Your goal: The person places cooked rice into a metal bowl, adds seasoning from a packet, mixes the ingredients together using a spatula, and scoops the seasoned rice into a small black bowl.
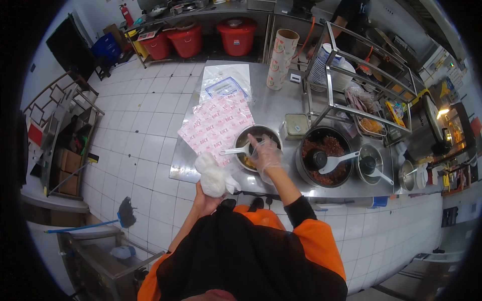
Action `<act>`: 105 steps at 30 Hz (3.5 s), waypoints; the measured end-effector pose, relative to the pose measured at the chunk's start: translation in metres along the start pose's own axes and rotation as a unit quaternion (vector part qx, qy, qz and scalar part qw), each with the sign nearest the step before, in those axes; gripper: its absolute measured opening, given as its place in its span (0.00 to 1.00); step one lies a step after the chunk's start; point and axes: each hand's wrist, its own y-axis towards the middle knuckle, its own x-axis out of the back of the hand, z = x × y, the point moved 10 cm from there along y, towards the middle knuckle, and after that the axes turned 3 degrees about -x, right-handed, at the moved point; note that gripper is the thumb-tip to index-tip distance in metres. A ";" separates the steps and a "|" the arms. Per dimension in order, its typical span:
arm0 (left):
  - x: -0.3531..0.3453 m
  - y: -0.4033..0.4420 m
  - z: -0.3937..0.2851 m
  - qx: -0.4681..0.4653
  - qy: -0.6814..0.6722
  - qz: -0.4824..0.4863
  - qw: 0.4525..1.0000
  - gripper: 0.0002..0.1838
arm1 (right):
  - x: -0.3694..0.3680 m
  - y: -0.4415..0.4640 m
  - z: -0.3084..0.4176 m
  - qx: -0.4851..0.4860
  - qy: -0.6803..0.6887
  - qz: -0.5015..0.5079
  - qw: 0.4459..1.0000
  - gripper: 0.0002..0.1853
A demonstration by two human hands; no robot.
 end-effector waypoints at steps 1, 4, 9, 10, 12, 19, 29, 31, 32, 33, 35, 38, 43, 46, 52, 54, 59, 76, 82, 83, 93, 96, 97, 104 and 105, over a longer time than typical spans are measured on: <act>0.002 -0.001 -0.006 -0.011 -0.001 -0.003 1.000 0.35 | 0.010 -0.003 0.000 -0.001 0.020 -0.033 0.999 0.41; -0.006 -0.005 -0.024 -0.052 -0.027 0.031 0.998 0.35 | 0.060 -0.034 -0.011 -0.009 0.134 -0.220 0.966 0.38; -0.029 -0.009 -0.048 -0.101 0.072 0.120 0.985 0.36 | 0.013 -0.112 -0.084 -0.149 0.639 -0.260 0.708 0.36; -0.035 -0.009 -0.050 -0.104 0.120 0.124 0.980 0.37 | -0.007 -0.125 -0.082 -0.188 0.764 -0.223 0.575 0.36; -0.031 0.003 -0.041 -0.087 0.122 0.137 0.979 0.37 | -0.033 -0.135 -0.118 -0.212 0.575 -0.270 0.743 0.33; -0.032 0.020 -0.005 -0.015 0.109 0.046 0.993 0.35 | -0.107 -0.145 -0.142 -0.278 0.056 -0.134 0.949 0.30; -0.070 0.020 -0.011 -0.097 0.425 0.086 0.896 0.23 | 0.006 -0.116 -0.019 0.029 0.601 -0.205 0.772 0.42; -0.084 0.019 -0.007 -0.131 0.458 0.120 0.871 0.24 | 0.026 -0.103 0.030 0.107 0.529 -0.137 0.831 0.42; -0.085 0.018 -0.011 -0.134 0.475 0.101 0.864 0.24 | 0.019 -0.100 0.034 0.092 0.552 -0.099 0.823 0.42; -0.091 0.015 -0.018 -0.139 0.492 0.082 0.856 0.24 | 0.011 -0.095 0.039 0.078 0.575 -0.062 0.812 0.42; -0.097 0.011 -0.040 -0.207 0.542 0.039 0.814 0.23 | -0.002 -0.088 0.047 0.052 0.590 -0.024 0.806 0.41; -0.080 0.012 -0.053 -0.346 0.526 -0.012 0.777 0.18 | -0.007 -0.089 0.057 0.031 0.555 -0.050 0.830 0.38; -0.046 0.019 -0.053 -0.241 0.292 -0.054 0.924 0.12 | -0.039 -0.083 0.039 0.026 0.570 -0.046 0.820 0.28; -0.036 0.017 -0.037 -0.209 0.280 -0.045 0.936 0.10 | -0.043 -0.080 0.022 -0.038 0.712 -0.076 0.697 0.25; -0.041 0.023 -0.005 -0.112 0.157 0.045 0.980 0.19 | 0.003 -0.090 0.043 0.030 0.663 -0.040 0.747 0.27; -0.039 0.026 0.002 -0.071 0.158 0.048 0.984 0.22 | 0.013 -0.092 0.046 0.086 0.616 -0.035 0.782 0.27; -0.072 0.022 0.004 -0.045 0.060 0.097 0.992 0.22 | 0.039 -0.098 0.048 0.109 0.480 -0.066 0.868 0.31; -0.094 0.031 0.024 -0.037 -0.008 0.105 0.994 0.36 | -0.001 -0.103 0.031 0.011 0.532 0.019 0.847 0.38; -0.105 0.039 0.014 -0.094 -0.001 0.067 0.993 0.35 | 0.046 -0.107 0.029 -0.071 0.266 0.102 0.956 0.41; -0.102 0.046 0.014 -0.087 -0.006 0.060 0.994 0.34 | 0.046 -0.104 0.028 -0.044 0.263 0.089 0.960 0.41; -0.117 0.109 -0.004 -0.115 0.020 -0.029 0.993 0.30 | 0.072 -0.076 -0.001 0.032 0.293 -0.027 0.955 0.42; -0.114 0.140 -0.006 -0.128 0.042 -0.023 0.991 0.30 | 0.080 -0.062 -0.014 0.024 0.297 -0.054 0.953 0.43; -0.111 0.149 -0.008 -0.139 0.060 -0.030 0.988 0.30 | 0.081 -0.056 -0.015 0.034 0.292 -0.057 0.954 0.44; -0.127 0.157 -0.019 -0.152 -0.026 -0.017 0.988 0.27 | 0.060 -0.006 -0.032 0.030 0.495 -0.107 0.862 0.30; -0.130 0.153 -0.023 -0.149 -0.035 -0.012 0.988 0.26 | 0.052 -0.001 -0.033 0.022 0.540 -0.095 0.836 0.27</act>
